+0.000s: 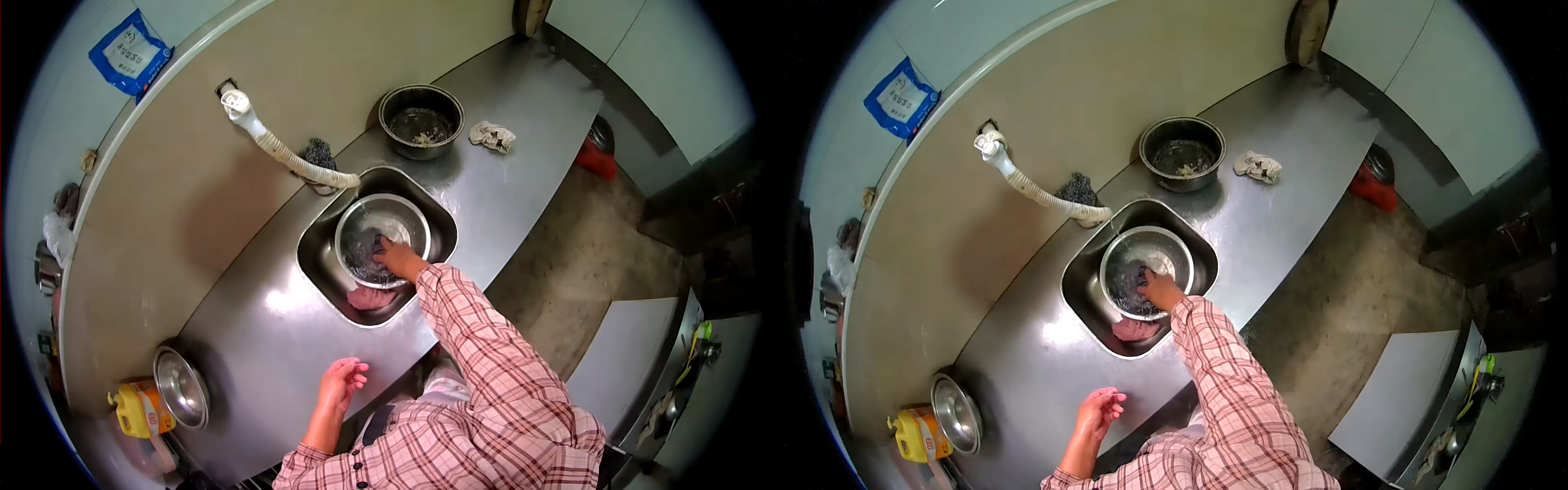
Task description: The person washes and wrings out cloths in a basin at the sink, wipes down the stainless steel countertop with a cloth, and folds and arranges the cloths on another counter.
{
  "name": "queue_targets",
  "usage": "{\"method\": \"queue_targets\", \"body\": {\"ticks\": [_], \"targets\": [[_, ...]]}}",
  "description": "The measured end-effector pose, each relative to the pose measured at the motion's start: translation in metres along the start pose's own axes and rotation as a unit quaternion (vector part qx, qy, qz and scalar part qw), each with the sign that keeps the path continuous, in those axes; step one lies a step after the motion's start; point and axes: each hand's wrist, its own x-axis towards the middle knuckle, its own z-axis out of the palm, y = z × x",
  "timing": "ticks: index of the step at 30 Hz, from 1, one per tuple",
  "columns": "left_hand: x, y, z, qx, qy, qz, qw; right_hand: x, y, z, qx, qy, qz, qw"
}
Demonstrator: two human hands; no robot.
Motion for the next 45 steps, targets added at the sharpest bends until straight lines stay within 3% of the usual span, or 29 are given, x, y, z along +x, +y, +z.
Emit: {"method": "queue_targets", "body": {"ticks": [1, 4, 6, 8, 9, 10, 11, 12, 13, 14, 15, 17, 19, 21, 22, 23, 25, 28, 29, 32, 35, 37, 38, 39, 40, 41, 42, 43, 45], "targets": [[0.003, 0.006, 0.002, 0.004, -0.007, 0.003, 1.0, 0.0, 0.008, -0.013, -0.037, 0.03, -0.044, 0.998], [0.013, 0.021, 0.005, 0.016, -0.004, 0.017, 1.0, 0.006, -0.008, -0.017, -0.081, 0.128, 0.165, 0.975], [0.023, 0.03, 0.011, 0.027, -0.012, 0.026, 0.999, 0.011, -0.031, -0.005, -0.064, 0.072, 0.269, 0.958], [0.038, 0.038, 0.012, 0.037, -0.027, 0.032, 0.998, 0.009, -0.013, -0.013, -0.01, -0.012, 0.218, 0.976], [0.044, 0.044, 0.014, 0.046, -0.029, 0.036, 0.998, 0.007, -0.001, -0.024, 0.016, -0.006, 0.179, 0.984], [0.051, 0.051, 0.02, 0.054, -0.032, 0.041, 0.997, 0.009, 0.012, -0.026, 0.035, 0.02, 0.157, 0.987], [0.058, 0.057, 0.028, 0.06, -0.036, 0.046, 0.996, 0.016, 0.019, -0.014, 0.027, 0.145, 0.203, 0.968], [0.067, 0.063, 0.035, 0.054, -0.038, 0.061, 0.996, 0.018, 0.014, -0.024, 0.054, 0.198, 0.164, 0.965], [0.084, 0.067, 0.033, 0.047, -0.066, 0.061, 0.995, 0.02, 0.001, -0.037, 0.079, 0.25, 0.123, 0.957], [0.102, 0.07, 0.038, 0.0, -0.074, 0.029, 0.997, 0.021, -0.021, -0.051, 0.213, 0.294, 0.152, 0.92], [0.113, 0.076, 0.046, -0.046, -0.081, -0.003, 0.996, 0.021, -0.04, -0.063, 0.266, 0.272, 0.151, 0.912], [0.117, 0.1, 0.077, -0.123, -0.066, -0.045, 0.989, 0.007, -0.076, -0.086, 0.261, 0.295, 0.094, 0.914], [0.121, 0.123, 0.102, -0.177, -0.058, -0.084, 0.979, -0.024, -0.116, -0.123, 0.318, 0.348, 0.023, 0.882], [0.157, 0.126, 0.102, -0.234, -0.091, 0.013, 0.968, -0.054, -0.153, -0.165, 0.355, 0.329, 0.007, 0.875], [0.209, 0.114, 0.076, -0.256, -0.216, 0.068, 0.94, -0.06, -0.161, -0.167, 0.312, 0.38, -0.044, 0.87], [0.213, 0.109, 0.067, -0.249, -0.301, 0.086, 0.916, -0.071, -0.171, -0.174, 0.315, 0.351, -0.056, 0.88], [0.185, 0.105, 0.083, -0.247, -0.323, 0.167, 0.898, -0.082, -0.185, -0.174, 0.263, 0.347, -0.079, 0.897], [0.154, 0.111, 0.108, -0.257, -0.394, 0.169, 0.866, -0.09, -0.195, -0.178, 0.198, 0.377, -0.048, 0.904], [0.189, 0.115, 0.095, -0.269, -0.525, 0.077, 0.804, -0.083, -0.189, -0.172, 0.202, 0.377, -0.026, 0.904], [0.22, 0.112, 0.113, -0.315, -0.284, 0.138, 0.895, -0.036, -0.148, -0.135, 0.213, 0.374, 0.042, 0.902], [0.234, 0.108, 0.13, -0.341, -0.021, 0.187, 0.921, 0.005, -0.1, -0.133, 0.229, 0.244, 0.13, 0.933], [0.231, 0.112, 0.138, -0.243, 0.133, 0.177, 0.944, 0.028, -0.064, -0.128, 0.114, 0.155, 0.101, 0.976], [0.238, 0.108, 0.135, -0.247, 0.125, 0.184, 0.943, 0.03, -0.048, -0.122, 0.073, 0.19, 0.046, 0.978], [0.242, 0.106, 0.134, -0.249, 0.116, 0.192, 0.942, 0.051, -0.023, -0.09, 0.114, 0.159, 0.121, 0.973], [0.21, 0.116, 0.145, -0.113, 0.189, 0.131, 0.966, 0.053, -0.01, -0.091, 0.135, 0.135, 0.144, 0.971], [0.223, 0.106, 0.126, -0.09, 0.124, 0.139, 0.978, 0.052, 0.001, -0.093, 0.126, 0.119, 0.16, 0.972], [0.218, 0.102, 0.123, -0.087, 0.144, 0.135, 0.976, 0.06, 0.025, -0.069, 0.041, 0.149, 0.113, 0.981], [0.213, 0.098, 0.121, -0.083, 0.163, 0.131, 0.974, 0.046, 0.025, -0.084, 0.103, 0.105, 0.149, 0.978], [0.22, 0.089, 0.094, -0.126, 0.12, 0.076, 0.982, 0.042, 0.042, -0.062, 0.017, 0.083, 0.101, 0.991]]}}
